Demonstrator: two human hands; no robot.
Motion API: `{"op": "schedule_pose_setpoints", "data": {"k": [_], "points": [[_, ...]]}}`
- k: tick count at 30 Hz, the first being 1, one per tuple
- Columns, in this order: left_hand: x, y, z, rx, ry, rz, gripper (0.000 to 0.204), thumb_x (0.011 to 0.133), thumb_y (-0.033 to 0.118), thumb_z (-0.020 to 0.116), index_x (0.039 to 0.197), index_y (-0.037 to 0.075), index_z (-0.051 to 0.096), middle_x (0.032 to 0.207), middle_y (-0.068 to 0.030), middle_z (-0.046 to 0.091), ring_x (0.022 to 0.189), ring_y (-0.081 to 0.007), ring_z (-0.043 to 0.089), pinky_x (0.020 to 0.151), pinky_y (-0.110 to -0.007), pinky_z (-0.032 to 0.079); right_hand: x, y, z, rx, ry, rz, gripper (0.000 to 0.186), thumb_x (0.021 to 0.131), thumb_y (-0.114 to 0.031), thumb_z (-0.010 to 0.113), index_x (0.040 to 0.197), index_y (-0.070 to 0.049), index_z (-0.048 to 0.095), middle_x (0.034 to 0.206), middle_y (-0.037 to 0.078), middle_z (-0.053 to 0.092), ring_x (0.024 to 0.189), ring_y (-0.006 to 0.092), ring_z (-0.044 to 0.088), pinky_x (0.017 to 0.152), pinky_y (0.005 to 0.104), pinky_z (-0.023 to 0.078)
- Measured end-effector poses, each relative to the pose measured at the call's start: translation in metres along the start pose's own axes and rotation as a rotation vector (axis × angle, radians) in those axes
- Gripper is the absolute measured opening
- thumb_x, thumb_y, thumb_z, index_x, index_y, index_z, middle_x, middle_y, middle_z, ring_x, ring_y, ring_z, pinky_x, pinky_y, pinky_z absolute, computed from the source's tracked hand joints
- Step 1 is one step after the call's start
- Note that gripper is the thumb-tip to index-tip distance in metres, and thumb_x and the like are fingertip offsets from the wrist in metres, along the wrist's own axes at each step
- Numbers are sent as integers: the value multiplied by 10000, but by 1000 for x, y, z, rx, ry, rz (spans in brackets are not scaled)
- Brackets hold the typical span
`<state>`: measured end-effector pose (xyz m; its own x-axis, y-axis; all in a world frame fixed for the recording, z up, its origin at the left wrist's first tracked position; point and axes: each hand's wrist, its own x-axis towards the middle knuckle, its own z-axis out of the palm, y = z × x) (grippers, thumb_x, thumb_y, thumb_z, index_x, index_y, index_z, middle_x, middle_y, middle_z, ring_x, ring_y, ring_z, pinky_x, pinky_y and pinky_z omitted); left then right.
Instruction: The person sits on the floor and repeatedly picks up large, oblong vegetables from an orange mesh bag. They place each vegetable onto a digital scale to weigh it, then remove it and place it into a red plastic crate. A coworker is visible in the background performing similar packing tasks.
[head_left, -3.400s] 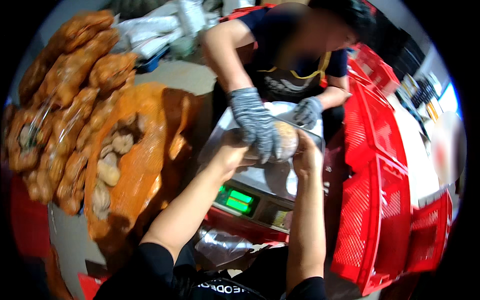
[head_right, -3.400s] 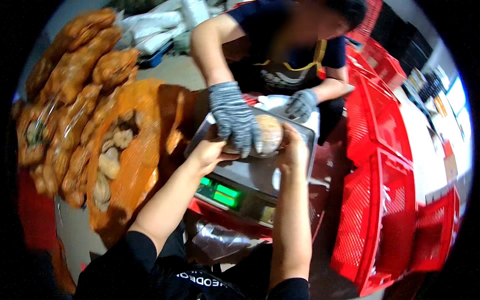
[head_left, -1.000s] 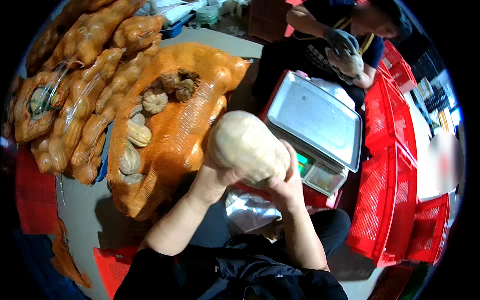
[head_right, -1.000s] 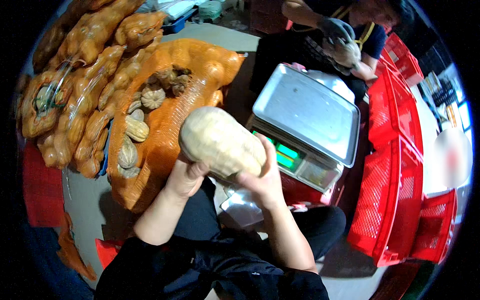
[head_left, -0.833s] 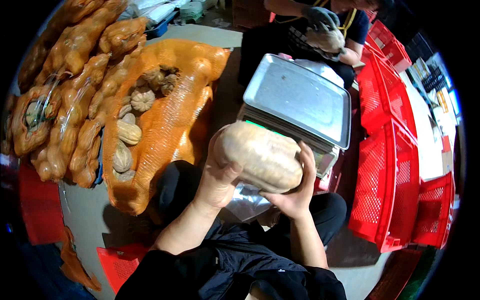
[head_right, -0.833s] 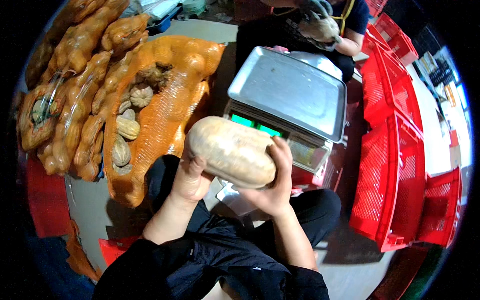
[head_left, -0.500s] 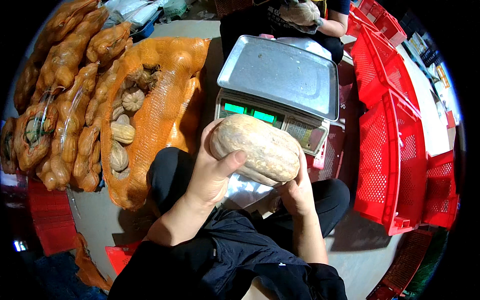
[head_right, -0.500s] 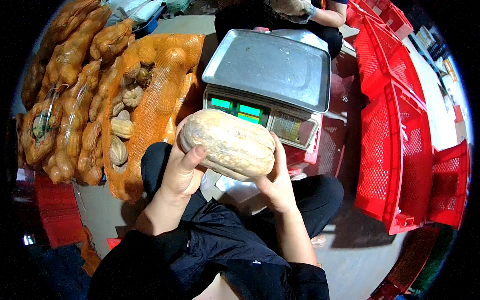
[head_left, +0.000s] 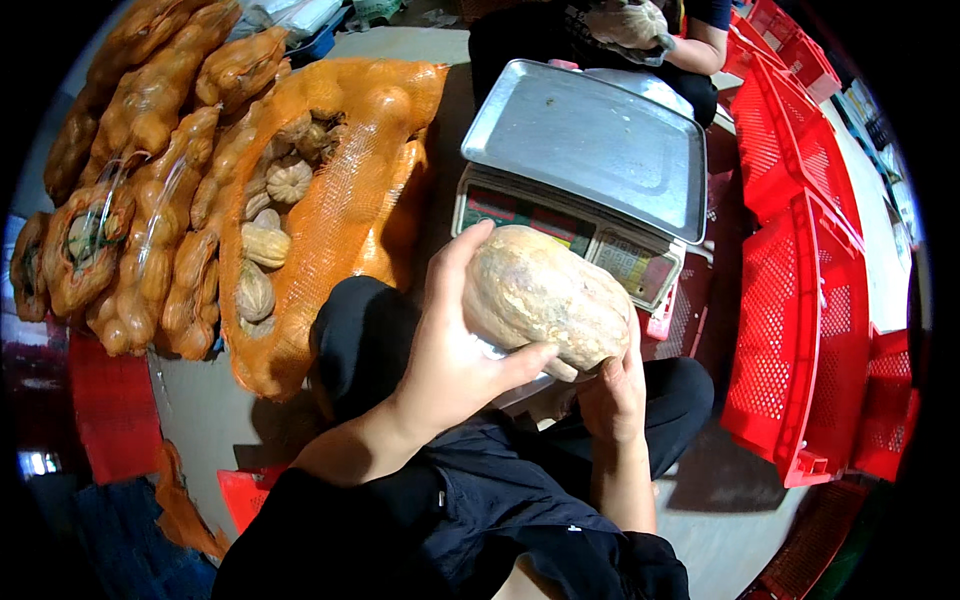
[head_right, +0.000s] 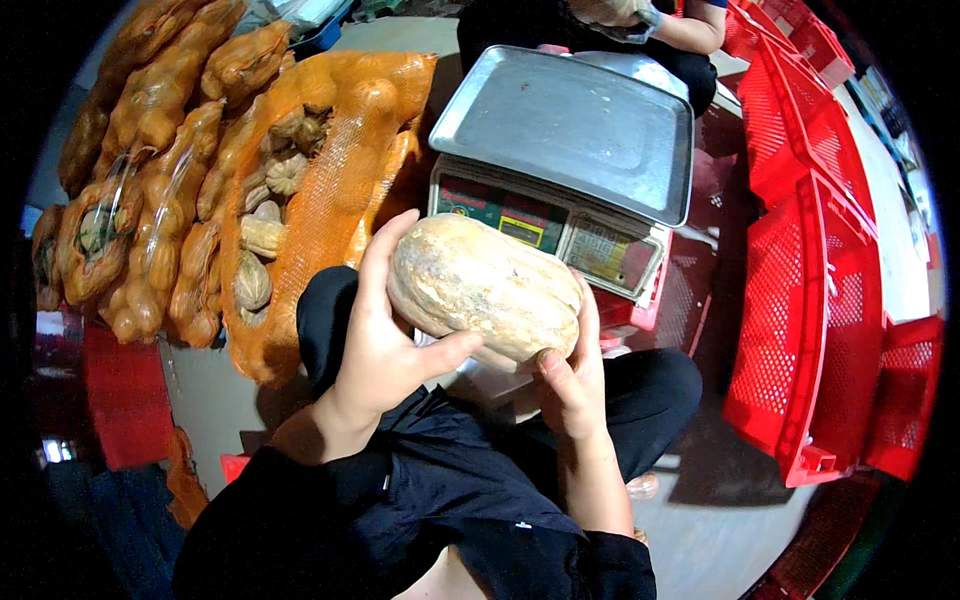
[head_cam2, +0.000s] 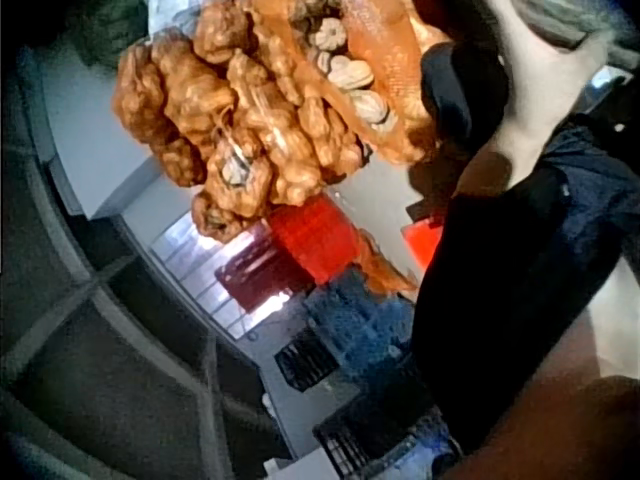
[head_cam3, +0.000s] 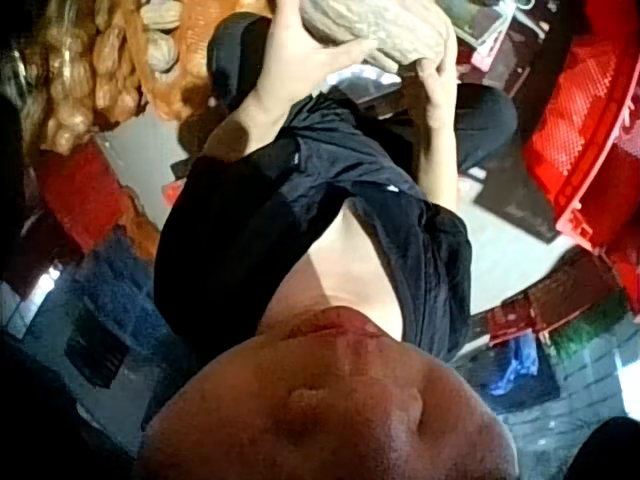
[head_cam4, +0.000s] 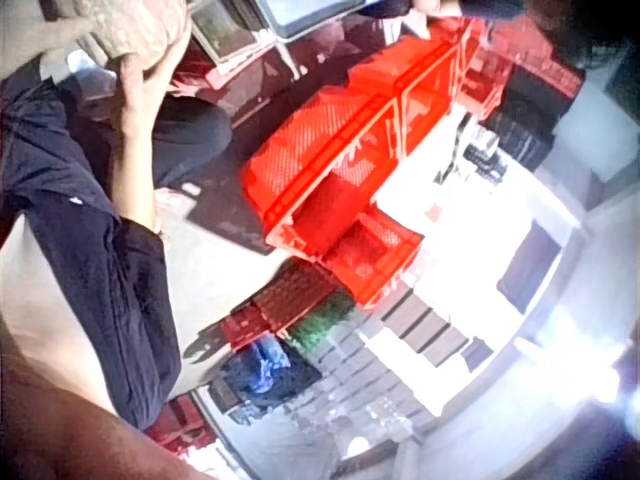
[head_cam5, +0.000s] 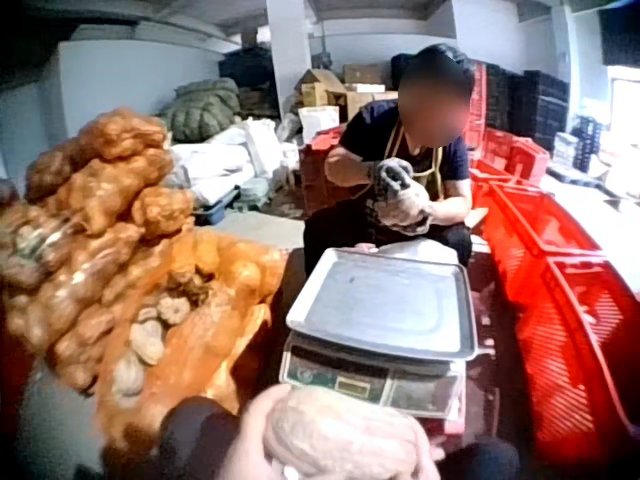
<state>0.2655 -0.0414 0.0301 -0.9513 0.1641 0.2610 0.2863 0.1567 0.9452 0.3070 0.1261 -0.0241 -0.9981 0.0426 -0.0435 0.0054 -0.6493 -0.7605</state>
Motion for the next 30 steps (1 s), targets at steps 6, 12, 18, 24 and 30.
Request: {"op": "schedule_pose_setpoints", "data": {"k": [6, 12, 18, 24, 30], "points": [[1, -1, -7, 276, 37, 177, 888, 656, 238, 816, 1334, -30, 309, 1253, -163, 394, 1169, -251, 424, 1004, -374, 347, -5, 3, 8, -268, 62, -111, 1059, 670, -383, 785, 1435, -14, 152, 1371, 190, 354, 1272, 292, 375, 1057, 390, 295], [-1, 7, -14, 234, 64, 206, 664, 718, 167, 744, 1278, -9, 435, 1207, -182, 428, 1131, -300, 445, 976, -375, 365, -6, 7, 14, -139, 54, -61, 1027, 673, -366, 772, 1428, -19, 168, 1384, 181, 334, 1288, 291, 351, 1064, 389, 286], [-3, 4, -24, 86, -18, 94, 481, 852, 87, 548, 1303, -29, 430, 1257, -147, 417, 1172, -241, 419, 1019, -339, 312, -7, 14, 12, -84, 85, -6, 1036, 647, -363, 764, 1427, -29, 170, 1388, 173, 326, 1297, 294, 343, 1068, 395, 285], [-6, 3, -26, -34, -62, 23, 521, 841, 28, 534, 1338, -21, 385, 1302, -123, 400, 1223, -205, 383, 1051, -326, 284, -10, 16, 12, -117, 101, -21, 1058, 625, -366, 767, 1427, -33, 161, 1382, 175, 329, 1293, 294, 346, 1070, 397, 282], [-10, 0, -25, -350, 14, -151, 638, 723, -18, 669, 1297, 18, 394, 1264, -116, 412, 1218, -213, 391, 1040, -339, 310, -10, 16, 17, -386, 38, -213, 1082, 616, -338, 808, 1431, -55, 155, 1369, 176, 338, 1276, 295, 365, 1055, 408, 311]]}}
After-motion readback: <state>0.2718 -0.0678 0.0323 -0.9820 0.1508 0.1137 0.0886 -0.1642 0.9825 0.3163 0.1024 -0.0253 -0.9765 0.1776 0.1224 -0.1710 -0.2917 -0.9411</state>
